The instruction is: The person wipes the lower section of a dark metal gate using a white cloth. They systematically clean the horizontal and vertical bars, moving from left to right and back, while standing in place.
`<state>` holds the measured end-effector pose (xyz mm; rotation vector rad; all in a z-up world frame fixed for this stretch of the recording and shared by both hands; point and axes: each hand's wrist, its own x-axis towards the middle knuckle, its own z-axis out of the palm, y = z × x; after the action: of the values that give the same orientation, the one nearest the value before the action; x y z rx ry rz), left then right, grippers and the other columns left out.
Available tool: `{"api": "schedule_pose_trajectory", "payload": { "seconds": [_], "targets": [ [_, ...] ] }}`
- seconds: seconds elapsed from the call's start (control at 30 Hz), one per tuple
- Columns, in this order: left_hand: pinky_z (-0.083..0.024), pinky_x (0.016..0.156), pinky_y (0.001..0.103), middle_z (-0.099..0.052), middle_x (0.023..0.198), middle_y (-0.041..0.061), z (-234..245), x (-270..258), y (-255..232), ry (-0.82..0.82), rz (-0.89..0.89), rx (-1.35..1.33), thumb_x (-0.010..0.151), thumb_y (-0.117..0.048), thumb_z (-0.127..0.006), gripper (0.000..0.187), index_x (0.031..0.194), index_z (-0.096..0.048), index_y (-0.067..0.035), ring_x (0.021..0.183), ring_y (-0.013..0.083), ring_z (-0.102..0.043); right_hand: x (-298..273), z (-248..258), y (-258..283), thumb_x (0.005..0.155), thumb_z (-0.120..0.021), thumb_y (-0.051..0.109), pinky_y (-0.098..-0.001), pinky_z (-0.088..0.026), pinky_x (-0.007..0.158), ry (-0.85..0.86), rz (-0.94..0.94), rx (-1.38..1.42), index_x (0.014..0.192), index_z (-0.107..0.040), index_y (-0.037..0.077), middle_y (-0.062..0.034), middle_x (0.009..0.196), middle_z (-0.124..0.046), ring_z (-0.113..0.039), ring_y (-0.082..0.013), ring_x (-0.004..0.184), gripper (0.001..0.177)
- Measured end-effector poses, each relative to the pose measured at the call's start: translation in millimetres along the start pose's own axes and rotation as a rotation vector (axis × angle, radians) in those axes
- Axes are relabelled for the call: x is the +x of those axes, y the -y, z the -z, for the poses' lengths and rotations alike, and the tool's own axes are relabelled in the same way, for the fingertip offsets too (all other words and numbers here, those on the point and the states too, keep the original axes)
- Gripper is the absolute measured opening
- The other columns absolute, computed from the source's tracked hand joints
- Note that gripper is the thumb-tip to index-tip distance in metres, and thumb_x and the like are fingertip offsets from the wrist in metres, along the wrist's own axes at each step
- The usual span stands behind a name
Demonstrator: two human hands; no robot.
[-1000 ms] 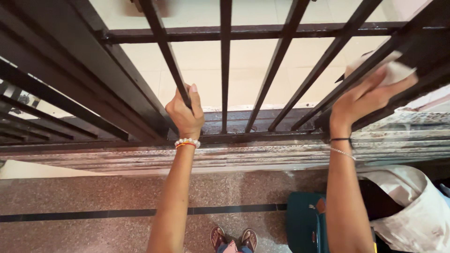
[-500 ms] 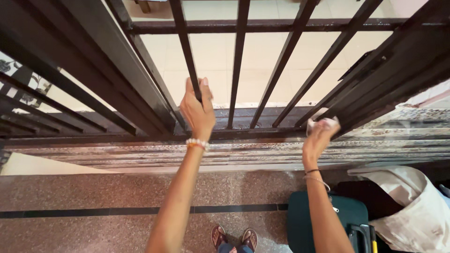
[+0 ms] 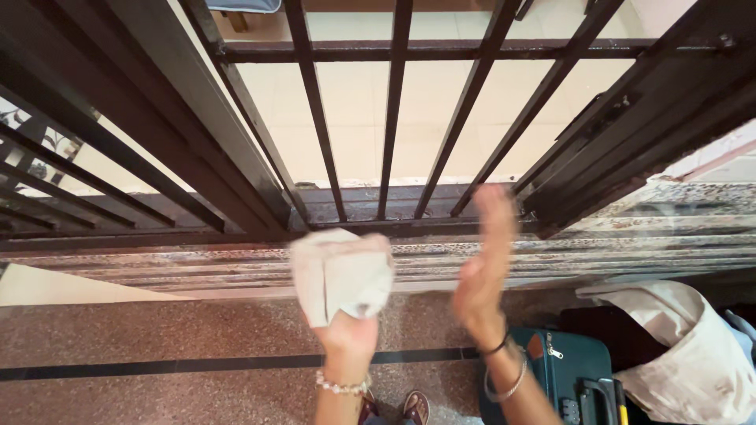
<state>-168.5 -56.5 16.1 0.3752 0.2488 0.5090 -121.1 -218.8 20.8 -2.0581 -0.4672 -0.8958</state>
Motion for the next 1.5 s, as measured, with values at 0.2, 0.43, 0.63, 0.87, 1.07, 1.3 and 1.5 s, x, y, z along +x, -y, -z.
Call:
{"api": "schedule_pose_trajectory", "payload": {
  "seconds": [0.2,0.43,0.63,0.87,1.07,1.3,1.5],
  "targets": [
    [-0.056,0.094,0.04,-0.056,0.125,0.02,-82,75,15,-0.043,-1.161,0.807,0.11,-0.041,-0.045,0.044,0.138,-0.045,-0.008,0.112,0.0319,-0.061,59,20,-76,0.123,-0.039,0.045,-0.0471,-0.03,0.131,-0.337,-0.043,-0.061,0.158,-0.029,-0.004,-0.0227,0.158,-0.032,-0.035,-0.0305,0.153,0.061],
    [-0.057,0.079,0.046,-0.069,0.108,0.02,-102,142,46,0.028,-1.283,1.268,0.116,-0.031,-0.049,0.036,0.134,-0.05,0.0,0.095,0.0375,-0.073,77,2,-140,0.11,-0.052,0.029,-0.0253,-0.053,0.064,-0.151,-0.349,0.187,0.13,-0.048,-0.004,-0.0096,0.088,-0.067,-0.065,-0.0134,0.073,0.038],
    [-0.055,0.071,0.048,-0.069,0.094,0.022,-13,175,77,0.064,-1.242,1.381,0.111,-0.025,-0.054,0.037,0.129,-0.049,0.008,0.084,0.0393,-0.072,64,-34,-184,0.108,-0.049,0.014,-0.0234,-0.04,0.05,-0.298,-0.359,0.342,0.08,-0.061,-0.004,-0.005,0.063,-0.056,-0.056,-0.0098,0.056,0.036],
    [-0.053,0.077,0.052,-0.066,0.092,0.029,108,193,117,0.181,-1.142,1.436,0.102,-0.015,-0.061,0.044,0.13,-0.046,0.014,0.083,0.0476,-0.066,61,-37,-186,0.104,-0.048,0.01,-0.0255,-0.038,0.05,-0.361,-0.275,0.141,0.073,-0.06,-0.004,-0.0051,0.061,-0.054,-0.054,-0.0108,0.053,0.036],
    [-0.054,0.081,0.05,-0.065,0.115,0.028,122,169,93,0.342,-0.874,1.584,0.098,-0.005,-0.066,0.043,0.133,-0.046,0.009,0.099,0.0431,-0.066,62,-39,-183,0.106,-0.048,0.012,-0.0261,-0.038,0.05,-0.376,-0.299,0.118,0.072,-0.06,-0.003,-0.0045,0.058,-0.052,-0.054,-0.0101,0.052,0.039],
    [-0.062,0.099,0.041,-0.046,0.138,0.011,19,162,12,0.126,-1.4,0.932,0.107,-0.008,-0.059,0.045,0.147,-0.038,-0.011,0.124,0.0223,-0.057,61,-41,-183,0.105,-0.048,0.011,-0.0256,-0.037,0.049,-0.39,-0.321,0.121,0.073,-0.061,-0.003,-0.0044,0.059,-0.054,-0.053,-0.0101,0.052,0.037],
    [-0.058,0.102,0.034,-0.037,0.154,0.01,-77,203,-40,0.27,-1.415,1.14,0.115,-0.012,-0.057,0.052,0.156,-0.025,-0.015,0.123,0.0173,-0.059,62,-42,-181,0.107,-0.048,0.012,-0.0255,-0.038,0.052,-0.389,-0.286,0.069,0.073,-0.06,-0.003,-0.0045,0.06,-0.054,-0.055,-0.01,0.053,0.039]
  ]
}}
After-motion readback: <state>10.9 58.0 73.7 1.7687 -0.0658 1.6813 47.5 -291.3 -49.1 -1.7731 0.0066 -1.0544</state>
